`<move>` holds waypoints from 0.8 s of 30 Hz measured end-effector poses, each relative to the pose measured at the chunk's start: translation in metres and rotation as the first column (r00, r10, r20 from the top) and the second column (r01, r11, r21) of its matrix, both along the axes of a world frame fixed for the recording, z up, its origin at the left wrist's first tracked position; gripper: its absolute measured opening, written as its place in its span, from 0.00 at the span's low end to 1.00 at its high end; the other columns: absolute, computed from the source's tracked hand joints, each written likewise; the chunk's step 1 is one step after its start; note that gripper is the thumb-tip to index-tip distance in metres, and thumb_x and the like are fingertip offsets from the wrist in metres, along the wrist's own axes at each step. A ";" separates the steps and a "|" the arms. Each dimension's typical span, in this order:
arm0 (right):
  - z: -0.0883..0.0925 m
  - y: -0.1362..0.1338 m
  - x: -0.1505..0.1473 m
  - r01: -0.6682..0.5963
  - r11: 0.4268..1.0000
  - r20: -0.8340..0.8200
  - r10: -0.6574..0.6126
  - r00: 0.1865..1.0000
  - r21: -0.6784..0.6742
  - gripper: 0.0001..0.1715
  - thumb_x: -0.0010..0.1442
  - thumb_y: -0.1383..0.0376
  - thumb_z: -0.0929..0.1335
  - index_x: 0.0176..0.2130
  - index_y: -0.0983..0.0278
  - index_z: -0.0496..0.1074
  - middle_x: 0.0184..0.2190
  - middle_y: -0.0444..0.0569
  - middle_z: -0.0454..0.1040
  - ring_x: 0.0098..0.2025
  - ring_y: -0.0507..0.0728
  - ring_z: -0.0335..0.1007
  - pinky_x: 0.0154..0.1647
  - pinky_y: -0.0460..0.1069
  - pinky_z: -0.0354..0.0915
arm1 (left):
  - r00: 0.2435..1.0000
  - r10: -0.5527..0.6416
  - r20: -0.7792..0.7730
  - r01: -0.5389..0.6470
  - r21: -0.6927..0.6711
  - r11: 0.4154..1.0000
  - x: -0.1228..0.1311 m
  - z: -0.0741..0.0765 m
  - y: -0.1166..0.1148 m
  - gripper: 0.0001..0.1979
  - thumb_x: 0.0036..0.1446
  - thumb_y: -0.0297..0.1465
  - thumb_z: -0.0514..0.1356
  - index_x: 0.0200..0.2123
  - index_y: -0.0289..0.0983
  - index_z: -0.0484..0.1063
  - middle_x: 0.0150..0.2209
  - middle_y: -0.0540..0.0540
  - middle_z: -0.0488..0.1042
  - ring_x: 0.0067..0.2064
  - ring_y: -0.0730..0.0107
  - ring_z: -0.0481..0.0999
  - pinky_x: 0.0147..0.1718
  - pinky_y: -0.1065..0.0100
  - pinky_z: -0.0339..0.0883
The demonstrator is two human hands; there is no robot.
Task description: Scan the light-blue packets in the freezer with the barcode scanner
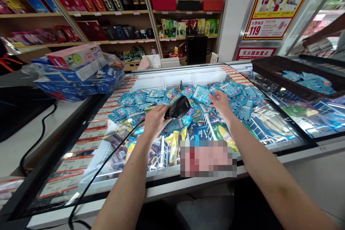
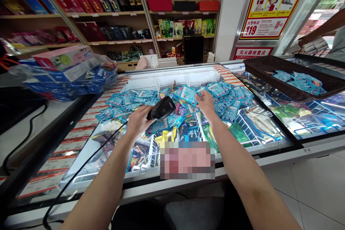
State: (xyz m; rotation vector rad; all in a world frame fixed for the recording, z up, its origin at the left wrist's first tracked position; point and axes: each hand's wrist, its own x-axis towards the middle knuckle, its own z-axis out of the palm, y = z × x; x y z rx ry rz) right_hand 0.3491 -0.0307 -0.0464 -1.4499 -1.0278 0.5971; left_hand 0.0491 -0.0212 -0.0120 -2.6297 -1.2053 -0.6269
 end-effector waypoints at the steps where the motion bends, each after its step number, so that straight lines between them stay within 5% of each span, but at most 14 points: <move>1: 0.000 0.000 0.000 0.000 1.000 0.001 0.000 1.000 -0.002 0.24 0.46 0.52 0.69 0.40 0.63 0.66 0.34 0.49 0.68 0.29 0.55 0.67 0.27 0.56 0.73 | 1.000 -0.003 -0.001 0.003 -0.006 1.000 0.000 0.000 0.000 0.17 0.54 0.36 0.56 0.47 0.39 0.67 0.40 0.44 0.73 0.43 0.61 0.71 0.38 0.66 0.61; 24: -0.005 0.003 0.001 -0.011 1.000 -0.013 0.011 1.000 -0.009 0.23 0.47 0.52 0.69 0.40 0.62 0.66 0.33 0.48 0.68 0.30 0.55 0.67 0.28 0.56 0.73 | 1.000 -0.005 -0.011 0.005 -0.043 0.999 0.001 -0.001 -0.001 0.17 0.53 0.36 0.58 0.47 0.41 0.68 0.41 0.44 0.74 0.44 0.61 0.71 0.37 0.66 0.62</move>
